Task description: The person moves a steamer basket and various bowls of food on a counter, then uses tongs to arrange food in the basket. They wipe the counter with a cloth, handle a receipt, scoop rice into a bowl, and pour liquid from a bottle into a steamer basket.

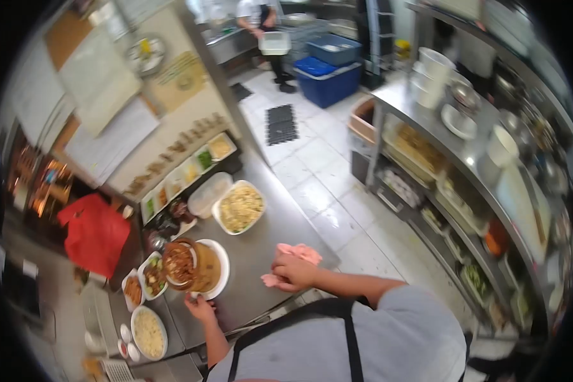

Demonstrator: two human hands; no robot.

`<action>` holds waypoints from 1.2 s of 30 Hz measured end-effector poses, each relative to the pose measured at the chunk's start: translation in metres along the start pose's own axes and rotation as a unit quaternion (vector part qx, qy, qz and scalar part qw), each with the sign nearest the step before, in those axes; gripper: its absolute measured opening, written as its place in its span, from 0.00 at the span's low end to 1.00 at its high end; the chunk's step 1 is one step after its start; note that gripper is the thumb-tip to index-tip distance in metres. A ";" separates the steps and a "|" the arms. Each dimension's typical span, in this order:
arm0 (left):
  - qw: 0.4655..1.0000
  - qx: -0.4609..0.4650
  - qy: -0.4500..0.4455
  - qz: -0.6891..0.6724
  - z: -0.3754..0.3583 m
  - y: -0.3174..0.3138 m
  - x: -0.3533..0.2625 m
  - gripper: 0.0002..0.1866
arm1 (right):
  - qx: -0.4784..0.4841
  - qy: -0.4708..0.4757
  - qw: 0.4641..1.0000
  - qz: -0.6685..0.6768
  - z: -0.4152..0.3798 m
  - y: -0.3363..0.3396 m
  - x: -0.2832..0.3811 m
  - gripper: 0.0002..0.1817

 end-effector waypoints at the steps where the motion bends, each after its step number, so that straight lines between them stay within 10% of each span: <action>1: 1.000 0.009 0.011 -0.007 -0.004 0.001 -0.002 0.20 | 0.017 -0.028 0.999 -0.017 -0.002 -0.002 0.002 0.20; 4: 0.999 0.019 0.013 -0.032 0.003 -0.011 -0.014 0.20 | 0.099 -0.049 0.989 0.098 -0.002 -0.022 -0.017 0.21; 6: 1.000 0.006 0.012 -0.025 0.001 -0.003 -0.008 0.20 | 0.040 -0.202 0.891 0.404 0.002 -0.031 -0.055 0.13; 10: 0.999 -0.025 -0.007 -0.042 -0.002 -0.001 -0.005 0.23 | -0.308 -0.186 0.839 0.408 0.020 0.182 -0.025 0.13; 11: 0.997 -0.031 -0.012 -0.067 -0.001 -0.002 0.004 0.24 | -0.409 -0.167 0.869 0.225 0.013 0.235 -0.033 0.14; 14: 0.999 -0.024 -0.042 0.010 -0.001 0.001 -0.012 0.22 | -0.544 -0.044 0.692 0.473 -0.006 0.326 -0.030 0.20; 18: 0.994 -0.036 -0.081 0.069 0.001 0.004 0.004 0.20 | -0.354 -0.035 0.859 0.368 0.022 0.289 -0.020 0.11; 19: 0.994 -0.040 -0.085 0.059 0.000 0.002 -0.002 0.20 | -0.330 -0.073 0.929 0.149 0.031 0.251 -0.003 0.12; 21: 0.993 -0.041 -0.098 0.047 -0.006 0.005 -0.005 0.20 | -0.126 -0.253 0.946 0.158 0.032 0.150 -0.023 0.12; 23: 0.993 -0.035 -0.106 0.047 -0.012 0.006 -0.001 0.20 | -0.058 -0.176 0.982 0.021 0.007 0.050 -0.038 0.11; 26: 0.992 -0.031 -0.107 0.052 -0.031 0.014 -0.015 0.20 | -0.116 -0.008 0.983 -0.143 -0.032 0.000 0.018 0.10; 31: 0.984 0.010 -0.168 0.067 -0.037 0.014 -0.005 0.18 | 0.097 -0.101 0.989 -0.049 -0.020 -0.018 -0.035 0.26; 33: 0.984 0.021 -0.164 0.066 -0.037 0.012 -0.003 0.17 | 0.059 -0.168 0.982 0.064 -0.015 -0.010 -0.040 0.05; 36: 0.983 0.023 -0.171 0.067 -0.037 0.014 -0.011 0.16 | 0.045 -0.223 0.963 0.144 -0.002 0.001 -0.044 0.10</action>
Point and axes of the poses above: each hand's wrist, its own z-axis towards the middle knuckle, its own y-axis out of the back of the hand, x = y × z, the point moved 6 cm from there along z, towards the middle knuckle, and after that the axes turned 15 degrees about -y, right-handed, at the moved point
